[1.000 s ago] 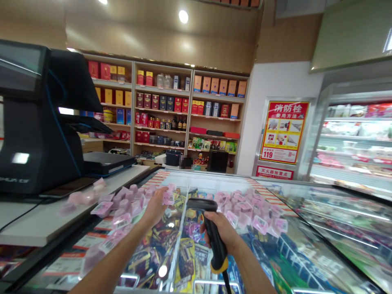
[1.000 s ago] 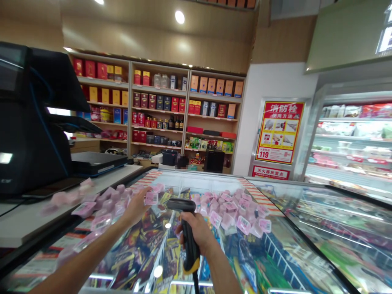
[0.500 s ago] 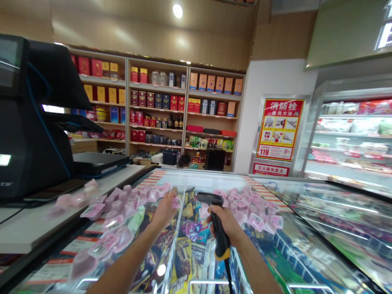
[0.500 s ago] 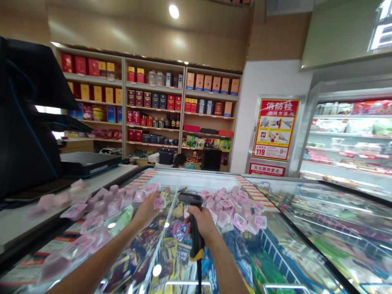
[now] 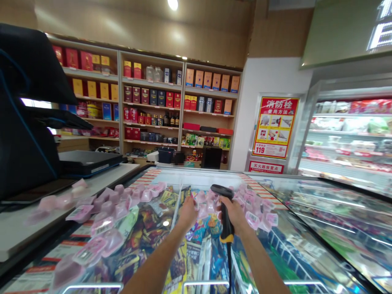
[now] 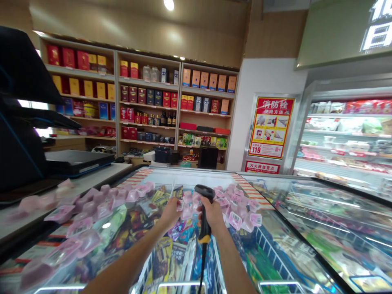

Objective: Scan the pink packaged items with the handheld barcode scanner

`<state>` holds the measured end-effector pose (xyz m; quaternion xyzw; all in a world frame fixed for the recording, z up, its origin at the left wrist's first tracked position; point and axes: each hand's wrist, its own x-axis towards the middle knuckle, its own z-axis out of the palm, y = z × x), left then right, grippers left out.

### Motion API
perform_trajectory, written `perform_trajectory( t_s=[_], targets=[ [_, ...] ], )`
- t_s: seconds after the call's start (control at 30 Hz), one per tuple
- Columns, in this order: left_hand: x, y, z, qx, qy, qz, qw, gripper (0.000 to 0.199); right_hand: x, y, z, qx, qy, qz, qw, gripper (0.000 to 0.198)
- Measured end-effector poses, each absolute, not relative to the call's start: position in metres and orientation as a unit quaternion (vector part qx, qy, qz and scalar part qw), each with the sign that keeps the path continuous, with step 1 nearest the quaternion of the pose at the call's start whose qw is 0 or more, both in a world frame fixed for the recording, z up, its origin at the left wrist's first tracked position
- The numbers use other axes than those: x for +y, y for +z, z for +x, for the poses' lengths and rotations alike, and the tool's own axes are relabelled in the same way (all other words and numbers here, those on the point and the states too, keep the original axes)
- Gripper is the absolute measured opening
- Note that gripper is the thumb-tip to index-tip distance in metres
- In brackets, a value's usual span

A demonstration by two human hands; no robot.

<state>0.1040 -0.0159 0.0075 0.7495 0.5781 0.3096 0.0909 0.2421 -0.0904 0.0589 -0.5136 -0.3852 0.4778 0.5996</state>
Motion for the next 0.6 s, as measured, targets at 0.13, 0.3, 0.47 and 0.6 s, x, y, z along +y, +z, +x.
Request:
perform_trajectory(
  t_s=[0.13,0.3,0.47,0.6],
  targets=[
    [-0.022,0.011,0.098,0.553,0.292,0.775,0.094,0.026,-0.094,0.057,0.225,-0.421,0.472,-0.509,0.584,0.027],
    [-0.036,0.034,0.045,0.576,0.274,0.768,0.054,0.056,-0.106,0.061,0.192,-0.462,0.503,-0.491,0.541,0.030],
    [-0.062,0.065,-0.063,0.668,0.232,0.707,0.011,0.045,-0.112,0.060,0.167,-0.491,0.528,-0.469,0.510,0.033],
    [-0.099,0.053,-0.123,0.720,0.188,0.668,0.015,0.056,-0.115,0.057,0.154,-0.519,0.532,-0.467,0.478,0.037]
  ],
)
